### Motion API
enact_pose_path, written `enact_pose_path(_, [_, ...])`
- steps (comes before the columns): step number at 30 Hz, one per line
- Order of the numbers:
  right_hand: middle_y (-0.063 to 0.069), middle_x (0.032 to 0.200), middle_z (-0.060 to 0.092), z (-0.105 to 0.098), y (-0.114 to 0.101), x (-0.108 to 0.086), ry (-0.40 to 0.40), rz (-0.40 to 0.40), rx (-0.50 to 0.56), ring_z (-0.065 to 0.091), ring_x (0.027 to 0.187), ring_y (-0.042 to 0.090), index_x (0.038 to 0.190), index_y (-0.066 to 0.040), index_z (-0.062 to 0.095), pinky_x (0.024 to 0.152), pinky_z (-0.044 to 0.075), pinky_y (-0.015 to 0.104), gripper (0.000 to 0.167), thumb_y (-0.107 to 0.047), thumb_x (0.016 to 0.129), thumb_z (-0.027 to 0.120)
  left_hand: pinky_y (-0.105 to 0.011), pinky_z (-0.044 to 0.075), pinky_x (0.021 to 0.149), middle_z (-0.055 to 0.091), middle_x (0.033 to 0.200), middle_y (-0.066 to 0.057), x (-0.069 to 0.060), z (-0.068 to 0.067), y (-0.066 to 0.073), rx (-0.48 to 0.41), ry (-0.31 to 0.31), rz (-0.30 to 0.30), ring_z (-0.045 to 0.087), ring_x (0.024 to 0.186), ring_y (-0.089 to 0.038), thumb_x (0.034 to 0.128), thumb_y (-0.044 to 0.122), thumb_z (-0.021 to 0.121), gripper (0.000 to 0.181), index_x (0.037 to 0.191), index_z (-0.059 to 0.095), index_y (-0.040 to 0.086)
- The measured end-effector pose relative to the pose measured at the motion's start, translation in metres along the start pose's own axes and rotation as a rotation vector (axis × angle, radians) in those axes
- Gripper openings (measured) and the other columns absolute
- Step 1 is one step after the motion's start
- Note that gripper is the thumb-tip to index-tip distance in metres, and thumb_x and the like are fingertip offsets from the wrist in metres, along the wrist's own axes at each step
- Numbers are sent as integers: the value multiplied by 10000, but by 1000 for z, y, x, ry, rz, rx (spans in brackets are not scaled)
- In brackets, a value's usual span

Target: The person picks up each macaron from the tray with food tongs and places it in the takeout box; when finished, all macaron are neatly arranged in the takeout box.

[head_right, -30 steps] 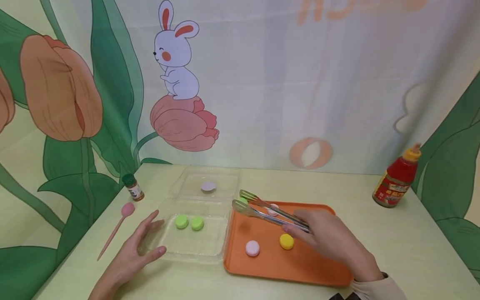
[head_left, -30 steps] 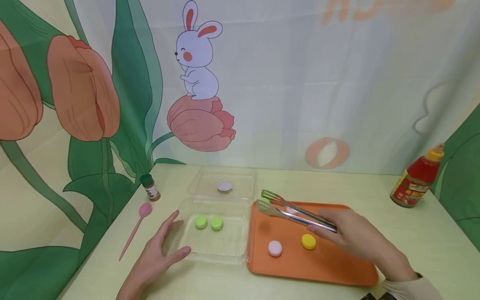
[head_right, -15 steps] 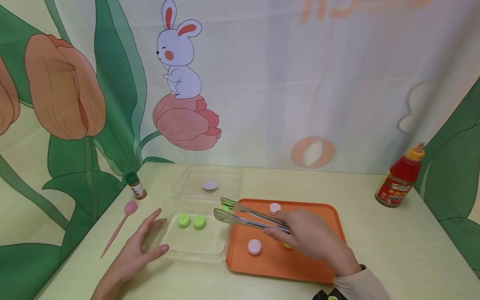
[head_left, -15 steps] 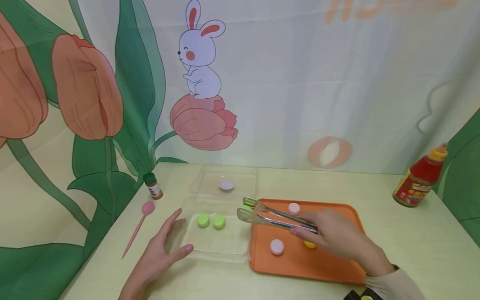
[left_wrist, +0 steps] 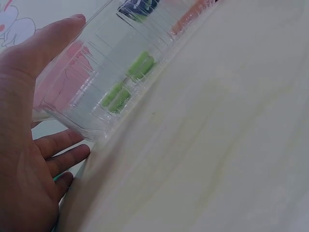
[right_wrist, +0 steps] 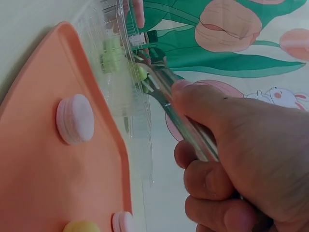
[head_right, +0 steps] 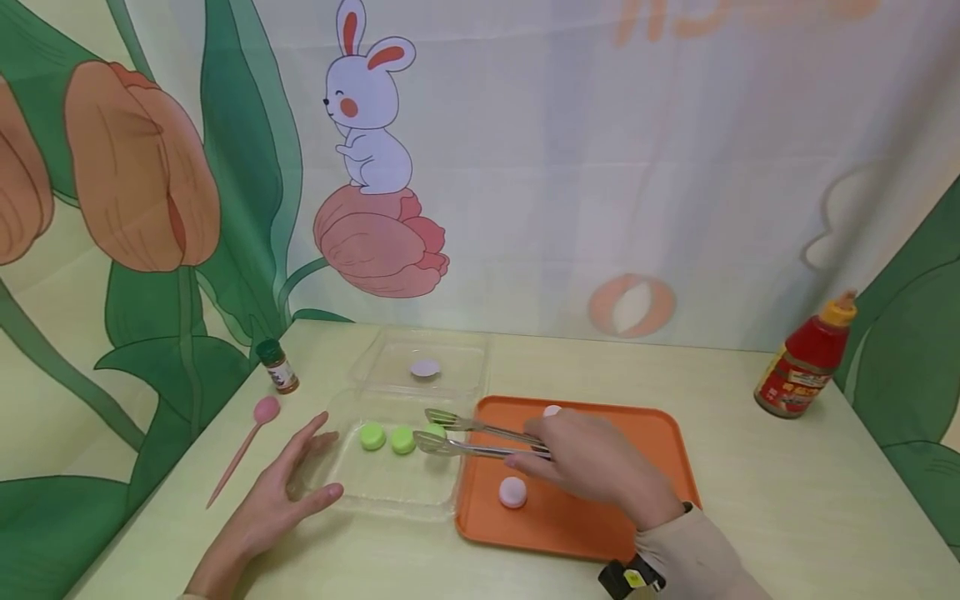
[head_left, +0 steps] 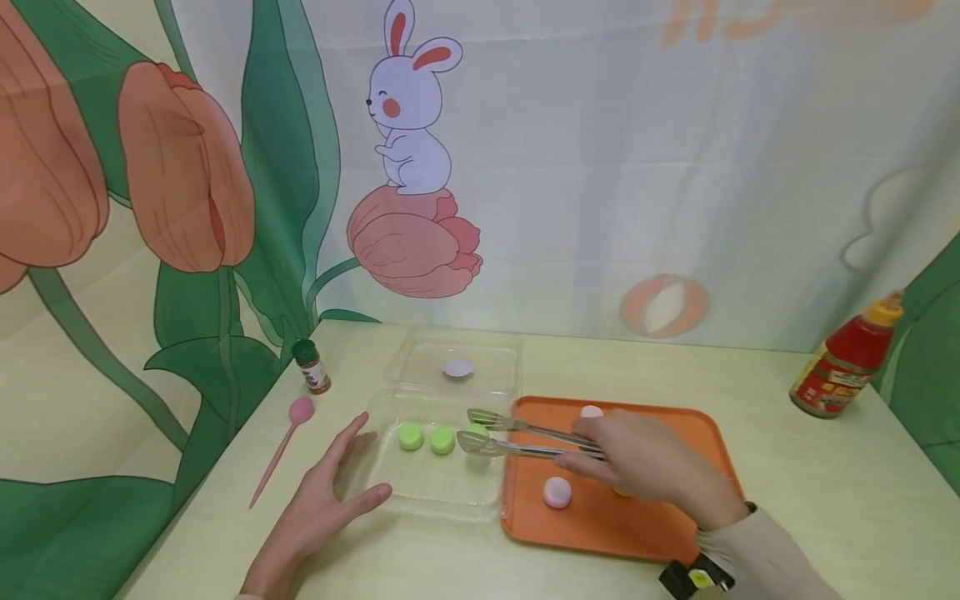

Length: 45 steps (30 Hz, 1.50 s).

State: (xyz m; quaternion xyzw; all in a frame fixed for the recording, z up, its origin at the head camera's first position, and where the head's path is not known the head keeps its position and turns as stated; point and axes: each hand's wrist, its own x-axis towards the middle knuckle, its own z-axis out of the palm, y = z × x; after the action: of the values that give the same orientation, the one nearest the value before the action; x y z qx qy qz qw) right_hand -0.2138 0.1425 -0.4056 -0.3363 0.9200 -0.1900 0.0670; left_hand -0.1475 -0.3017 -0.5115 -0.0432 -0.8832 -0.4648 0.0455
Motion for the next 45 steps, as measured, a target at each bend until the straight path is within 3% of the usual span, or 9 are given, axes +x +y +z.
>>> enact_pose_path(6, [-77, 665, 451, -4, -13, 8, -29, -6, -89, 428, 550, 54, 842, -241, 557, 555, 317, 263, 411, -537, 1110, 652, -763, 214, 1293, 544, 1688, -102, 0, 1, 0, -1, -4, 1, 348, 1647, -424, 952, 414, 887, 1024, 1769, 275, 344])
enact_pose_path(12, [-75, 663, 528, -9, -34, 20, -61, 35, -164, 489, 577, 90, 851, -222, 645, 559, 399, 288, 350, -472, 1081, 731, -767, 209, 1293, 535, 1693, -113, 0, 0, 1, 7, -2, -8, 343, 1649, -428, 953, 420, 885, 1022, 1769, 273, 353])
enact_pose_path(20, [-51, 642, 564, -11, -66, 33, -47, 90, -270, 551, 559, 144, 780, -186, 675, 514, 469, 325, 408, -488, 1026, 800, -749, 221, 1298, 555, 1679, -94, 0, 1, -3, 2, 1, 8, 361, 1642, -418, 953, 420, 886, 1022, 1770, 277, 337])
enact_pose_path(36, [-39, 567, 417, -10, -75, 38, -69, 142, -319, 452, 493, 137, 676, -168, 608, 474, 335, 291, 528, -516, 1032, 785, -749, 242, 1294, 551, 1681, -118, 0, -1, 0, 21, 2, 22, 375, 1635, -435, 956, 420, 882, 1014, 1768, 280, 340])
enact_pose_path(45, [-41, 560, 350, -8, -73, 35, -58, 143, -299, 428, 493, 139, 649, -169, 569, 480, 314, 293, 548, -492, 1031, 794, -765, 208, 1298, 504, 1719, -114, 0, 0, -3, 17, -5, -9, 336, 1653, -436, 955, 432, 883, 1031, 1773, 259, 357])
